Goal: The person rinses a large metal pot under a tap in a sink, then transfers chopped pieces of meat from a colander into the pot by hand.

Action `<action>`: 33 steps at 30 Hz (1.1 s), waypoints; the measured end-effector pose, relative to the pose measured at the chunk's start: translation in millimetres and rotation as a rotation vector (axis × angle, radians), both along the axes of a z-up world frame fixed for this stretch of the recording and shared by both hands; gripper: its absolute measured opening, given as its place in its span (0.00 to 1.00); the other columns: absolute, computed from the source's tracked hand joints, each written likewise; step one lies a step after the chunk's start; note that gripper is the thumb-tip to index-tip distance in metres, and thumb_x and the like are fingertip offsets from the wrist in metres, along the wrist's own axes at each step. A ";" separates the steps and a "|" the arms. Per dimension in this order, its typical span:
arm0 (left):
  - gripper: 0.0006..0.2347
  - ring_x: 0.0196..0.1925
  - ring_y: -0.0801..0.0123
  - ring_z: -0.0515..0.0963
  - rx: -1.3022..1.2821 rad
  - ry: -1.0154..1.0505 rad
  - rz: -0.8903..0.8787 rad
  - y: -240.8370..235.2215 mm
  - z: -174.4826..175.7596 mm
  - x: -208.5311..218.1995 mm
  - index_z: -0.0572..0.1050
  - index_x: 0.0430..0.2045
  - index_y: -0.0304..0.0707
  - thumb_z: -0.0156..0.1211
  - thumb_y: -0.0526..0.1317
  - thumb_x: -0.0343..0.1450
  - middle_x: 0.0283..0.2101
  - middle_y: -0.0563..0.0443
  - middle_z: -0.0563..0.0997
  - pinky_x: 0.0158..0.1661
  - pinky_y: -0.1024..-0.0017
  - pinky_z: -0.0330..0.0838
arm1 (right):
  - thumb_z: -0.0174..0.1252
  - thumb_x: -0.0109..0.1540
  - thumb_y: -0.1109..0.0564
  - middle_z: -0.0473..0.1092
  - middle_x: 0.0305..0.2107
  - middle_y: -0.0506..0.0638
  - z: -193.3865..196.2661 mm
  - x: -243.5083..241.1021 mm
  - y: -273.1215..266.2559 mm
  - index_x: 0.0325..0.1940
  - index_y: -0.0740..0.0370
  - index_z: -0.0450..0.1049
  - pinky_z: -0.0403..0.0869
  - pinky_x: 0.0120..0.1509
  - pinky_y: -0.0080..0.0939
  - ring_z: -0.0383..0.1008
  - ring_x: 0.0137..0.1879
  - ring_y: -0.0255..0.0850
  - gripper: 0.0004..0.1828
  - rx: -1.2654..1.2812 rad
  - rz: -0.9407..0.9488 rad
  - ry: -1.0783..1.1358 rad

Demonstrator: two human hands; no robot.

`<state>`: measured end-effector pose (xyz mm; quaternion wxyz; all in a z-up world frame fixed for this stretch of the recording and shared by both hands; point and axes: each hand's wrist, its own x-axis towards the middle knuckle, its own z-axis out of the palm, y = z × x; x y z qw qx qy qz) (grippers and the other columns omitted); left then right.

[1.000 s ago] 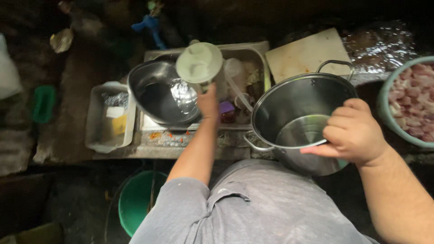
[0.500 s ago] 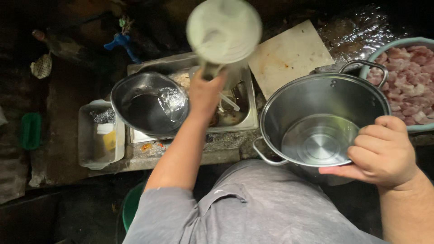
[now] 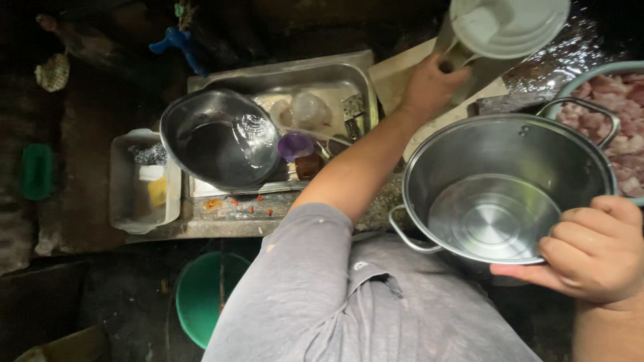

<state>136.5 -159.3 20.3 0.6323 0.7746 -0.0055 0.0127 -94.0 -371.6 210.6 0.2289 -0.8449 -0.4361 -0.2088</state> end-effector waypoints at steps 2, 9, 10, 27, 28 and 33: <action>0.30 0.52 0.55 0.81 0.226 -0.107 -0.065 13.1 9.4 2.7 0.75 0.51 0.30 0.74 0.55 0.62 0.51 0.37 0.81 0.54 0.63 0.75 | 0.76 0.35 0.39 0.60 0.10 0.46 -6.1 0.3 0.9 0.09 0.56 0.61 0.57 0.29 0.48 0.65 0.21 0.46 0.31 0.008 -0.032 -0.027; 0.21 0.68 0.45 0.69 0.903 -0.280 0.308 226.0 44.4 -92.8 0.78 0.56 0.44 0.60 0.35 0.67 0.61 0.40 0.75 0.67 0.53 0.59 | 0.78 0.35 0.39 0.61 0.10 0.47 -16.7 8.6 9.0 0.10 0.58 0.64 0.59 0.31 0.49 0.66 0.21 0.47 0.30 0.034 0.001 -0.042; 0.06 0.68 0.45 0.65 1.290 -0.364 0.283 281.2 51.3 -120.7 0.78 0.27 0.44 0.63 0.37 0.60 0.62 0.41 0.75 0.69 0.45 0.49 | 0.78 0.34 0.40 0.61 0.10 0.48 -18.0 12.4 11.3 0.09 0.58 0.65 0.58 0.30 0.48 0.66 0.20 0.47 0.30 0.036 0.006 -0.043; 0.05 0.34 0.46 0.79 0.654 0.011 1.080 429.8 33.8 -233.1 0.70 0.29 0.35 0.57 0.32 0.63 0.31 0.41 0.79 0.40 0.56 0.73 | 0.77 0.30 0.40 0.61 0.07 0.52 -18.6 39.4 45.6 0.05 0.61 0.64 0.58 0.30 0.50 0.63 0.17 0.49 0.30 0.056 0.064 -0.025; 0.05 0.34 0.45 0.79 0.722 0.008 1.074 425.4 51.9 -236.5 0.71 0.30 0.35 0.57 0.32 0.64 0.31 0.41 0.79 0.39 0.54 0.72 | 0.78 0.30 0.40 0.61 0.07 0.52 -18.8 39.6 46.1 0.04 0.61 0.63 0.58 0.29 0.50 0.63 0.17 0.49 0.31 0.060 0.067 -0.014; 0.05 0.35 0.41 0.79 1.169 -0.128 0.916 406.1 128.4 -249.7 0.73 0.32 0.37 0.60 0.32 0.66 0.32 0.39 0.79 0.36 0.50 0.71 | 0.79 0.31 0.39 0.60 0.06 0.52 -16.5 46.6 44.6 0.03 0.59 0.61 0.57 0.27 0.50 0.62 0.16 0.49 0.34 0.048 0.099 0.010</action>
